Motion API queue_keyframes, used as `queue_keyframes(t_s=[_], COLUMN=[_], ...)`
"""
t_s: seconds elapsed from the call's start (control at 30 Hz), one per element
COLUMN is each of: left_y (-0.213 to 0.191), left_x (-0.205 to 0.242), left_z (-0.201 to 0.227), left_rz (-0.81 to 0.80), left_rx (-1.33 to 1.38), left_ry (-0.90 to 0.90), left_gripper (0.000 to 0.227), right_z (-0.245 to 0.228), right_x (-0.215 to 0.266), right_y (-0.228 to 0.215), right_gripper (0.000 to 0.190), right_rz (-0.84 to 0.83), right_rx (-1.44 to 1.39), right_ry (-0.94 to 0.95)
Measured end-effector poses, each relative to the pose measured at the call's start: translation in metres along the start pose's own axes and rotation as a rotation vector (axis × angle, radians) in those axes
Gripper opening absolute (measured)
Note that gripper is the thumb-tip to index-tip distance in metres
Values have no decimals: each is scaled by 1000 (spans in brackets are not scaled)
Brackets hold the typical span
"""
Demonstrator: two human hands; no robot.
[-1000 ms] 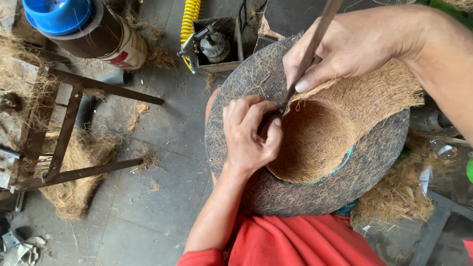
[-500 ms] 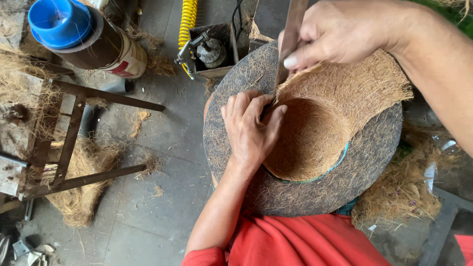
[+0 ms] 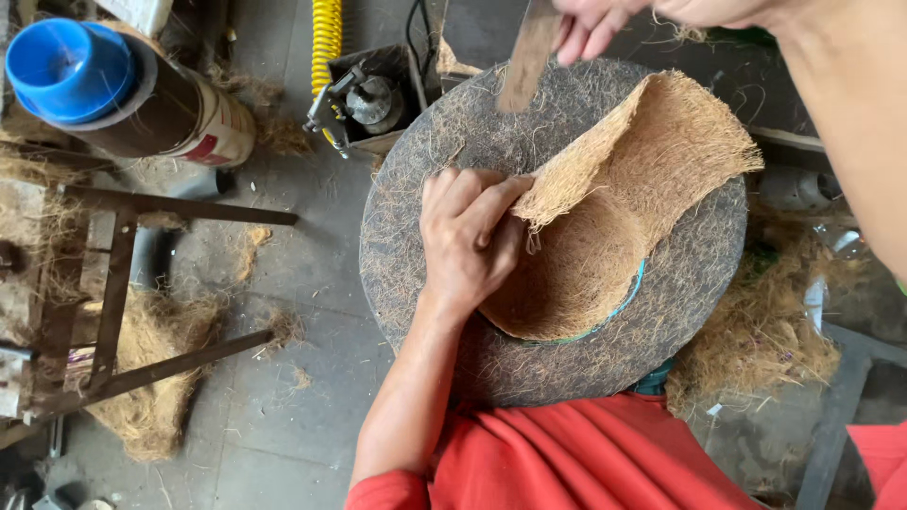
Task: The person shapes a hat made of coconut fiber on a round wooden platform, using a ruler to measure, a green glass bottle to press and smooth the fiber, and a hairdryer to apply air.
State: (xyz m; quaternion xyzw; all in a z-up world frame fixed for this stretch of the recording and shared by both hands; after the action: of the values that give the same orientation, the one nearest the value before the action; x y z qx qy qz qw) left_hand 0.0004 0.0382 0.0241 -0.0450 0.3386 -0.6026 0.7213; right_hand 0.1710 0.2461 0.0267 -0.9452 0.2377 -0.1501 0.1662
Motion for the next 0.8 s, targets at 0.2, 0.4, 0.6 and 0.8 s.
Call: queue_keyframes(t_s=[0.2,0.4,0.6,0.8], left_y=[1,-1,-2,-1], left_x=[-2,-2,-5,-5], left_z=[2,2,10,8], left_rz=[11,10,-29,-22], left_rx=[46,67,142,148], left_ry=[1,15,51,22], left_gripper=[27,25,34,28], right_z=[-26,-32,-100,-80], right_x=[-21,-18,13,18], right_y=[40,51,61,46], right_gripper=[31,28,46,32], right_rz=[-113,-157,-363,-194], right_rx=[90,293,543,-51], right_ry=[165,68,197,-238])
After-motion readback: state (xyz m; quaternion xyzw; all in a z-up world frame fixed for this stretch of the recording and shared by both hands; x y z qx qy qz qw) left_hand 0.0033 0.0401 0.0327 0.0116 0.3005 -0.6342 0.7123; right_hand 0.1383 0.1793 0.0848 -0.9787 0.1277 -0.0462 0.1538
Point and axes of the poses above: each hand's wrist, its own x-axis away from the middle knuckle, its own y-axis out of the palm, z = x × y, the point moved 5 cm from there along -x, towards the middle knuckle, and after that the axes turned 10 degrees about -y, right-handed, at the moved point
